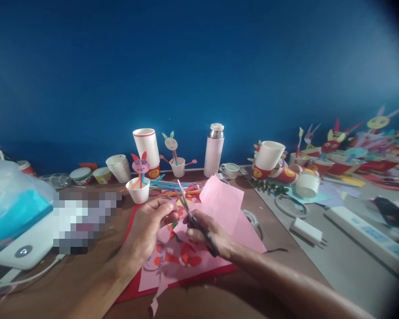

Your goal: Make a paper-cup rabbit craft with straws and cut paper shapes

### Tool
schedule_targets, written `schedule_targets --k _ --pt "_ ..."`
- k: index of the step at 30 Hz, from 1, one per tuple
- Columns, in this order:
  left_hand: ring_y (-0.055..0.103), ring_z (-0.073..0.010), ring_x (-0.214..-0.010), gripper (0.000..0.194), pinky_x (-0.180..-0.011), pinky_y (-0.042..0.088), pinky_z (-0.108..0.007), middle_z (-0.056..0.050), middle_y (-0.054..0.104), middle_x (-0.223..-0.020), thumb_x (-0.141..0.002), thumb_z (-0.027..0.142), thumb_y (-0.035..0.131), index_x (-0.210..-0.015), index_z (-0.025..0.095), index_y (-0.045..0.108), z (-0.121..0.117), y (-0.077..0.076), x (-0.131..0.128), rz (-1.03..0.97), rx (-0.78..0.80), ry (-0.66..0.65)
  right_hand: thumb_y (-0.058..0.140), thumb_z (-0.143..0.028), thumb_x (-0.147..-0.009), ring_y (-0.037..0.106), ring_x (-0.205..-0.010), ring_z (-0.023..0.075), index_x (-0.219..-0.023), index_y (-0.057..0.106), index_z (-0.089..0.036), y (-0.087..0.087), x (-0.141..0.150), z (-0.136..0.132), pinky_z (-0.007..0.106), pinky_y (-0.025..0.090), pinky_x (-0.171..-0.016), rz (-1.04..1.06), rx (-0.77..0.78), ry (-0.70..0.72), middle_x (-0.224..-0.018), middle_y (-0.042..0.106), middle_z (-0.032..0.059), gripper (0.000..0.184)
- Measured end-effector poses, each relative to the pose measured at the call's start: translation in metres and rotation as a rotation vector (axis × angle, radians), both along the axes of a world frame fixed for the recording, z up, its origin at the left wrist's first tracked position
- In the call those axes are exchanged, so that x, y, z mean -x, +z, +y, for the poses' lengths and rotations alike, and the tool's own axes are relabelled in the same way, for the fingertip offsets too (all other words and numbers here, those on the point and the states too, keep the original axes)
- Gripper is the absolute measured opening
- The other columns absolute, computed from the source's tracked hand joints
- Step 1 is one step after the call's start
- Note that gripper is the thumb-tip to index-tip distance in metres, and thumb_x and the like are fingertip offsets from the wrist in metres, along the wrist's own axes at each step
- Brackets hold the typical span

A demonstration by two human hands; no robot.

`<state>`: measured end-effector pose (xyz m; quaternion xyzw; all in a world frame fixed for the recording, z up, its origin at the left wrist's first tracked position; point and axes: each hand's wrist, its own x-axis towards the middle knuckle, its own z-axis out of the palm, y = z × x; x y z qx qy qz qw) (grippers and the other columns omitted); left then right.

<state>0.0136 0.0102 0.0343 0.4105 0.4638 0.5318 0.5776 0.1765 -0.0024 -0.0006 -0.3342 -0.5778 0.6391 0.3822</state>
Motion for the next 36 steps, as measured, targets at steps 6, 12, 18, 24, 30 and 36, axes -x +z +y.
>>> schedule_targets --k 6,12,18,24,30,36 --pt "0.06 -0.0133 -0.06 0.006 -0.064 0.048 -0.027 -0.002 0.065 -0.066 -0.063 0.018 0.061 -0.066 0.013 0.062 0.0008 0.0007 0.0001 -0.018 -0.016 0.003 0.064 -0.037 -0.07 0.041 -0.055 0.0067 -0.093 0.05 -0.017 0.0007 -0.0002 -0.0018 0.02 0.036 -0.054 -0.125 -0.037 0.024 -0.065 0.046 -0.0048 0.034" --pt "0.06 -0.013 -0.061 0.005 -0.065 0.048 -0.026 -0.001 0.065 -0.066 -0.062 0.018 0.06 -0.065 0.014 0.061 0.0009 0.0011 -0.0021 0.025 -0.003 -0.009 0.062 -0.035 -0.072 0.042 -0.057 0.0067 -0.094 0.049 -0.016 0.001 -0.0003 -0.0026 0.021 0.037 -0.057 -0.132 -0.061 0.022 -0.066 0.047 -0.0045 0.031" --pt "0.06 -0.0139 -0.061 0.007 -0.068 0.047 -0.028 0.0 0.065 -0.065 -0.059 0.02 0.063 -0.064 0.015 0.062 -0.0005 -0.0012 -0.0035 0.031 0.021 0.005 0.062 -0.035 -0.072 0.043 -0.057 0.0068 -0.095 0.049 -0.016 0.0 0.0 -0.0036 0.021 0.038 -0.056 -0.129 -0.05 0.029 -0.069 0.047 -0.0038 0.033" --pt "0.059 -0.0131 -0.062 0.006 -0.066 0.047 -0.027 0.001 0.063 -0.066 -0.062 0.02 0.061 -0.064 0.015 0.061 -0.0011 -0.0024 -0.0047 0.069 -0.004 -0.007 0.061 -0.036 -0.072 0.044 -0.056 0.0067 -0.095 0.049 -0.017 0.0005 -0.001 -0.0033 0.021 0.038 -0.055 -0.124 -0.056 0.033 -0.067 0.046 -0.0045 0.032" --pt "0.058 -0.0118 -0.06 0.004 -0.064 0.047 -0.025 0.001 0.063 -0.066 -0.063 0.018 0.059 -0.063 0.015 0.061 -0.0007 -0.0041 -0.0057 0.092 -0.008 -0.018 0.063 -0.037 -0.071 0.047 -0.058 0.0079 -0.093 0.049 -0.017 0.0001 0.0 -0.0035 0.022 0.039 -0.056 -0.117 -0.065 0.021 -0.068 0.049 -0.0038 0.032" --pt "0.058 -0.0123 -0.059 0.005 -0.062 0.047 -0.025 0.0 0.062 -0.065 -0.063 0.019 0.059 -0.064 0.015 0.062 -0.0002 -0.005 -0.0062 0.092 -0.003 -0.014 0.063 -0.036 -0.071 0.05 -0.065 0.0102 -0.091 0.051 -0.016 -0.0028 -0.0007 -0.0028 0.023 0.041 -0.06 -0.121 -0.129 -0.003 -0.076 0.054 -0.0011 0.031"
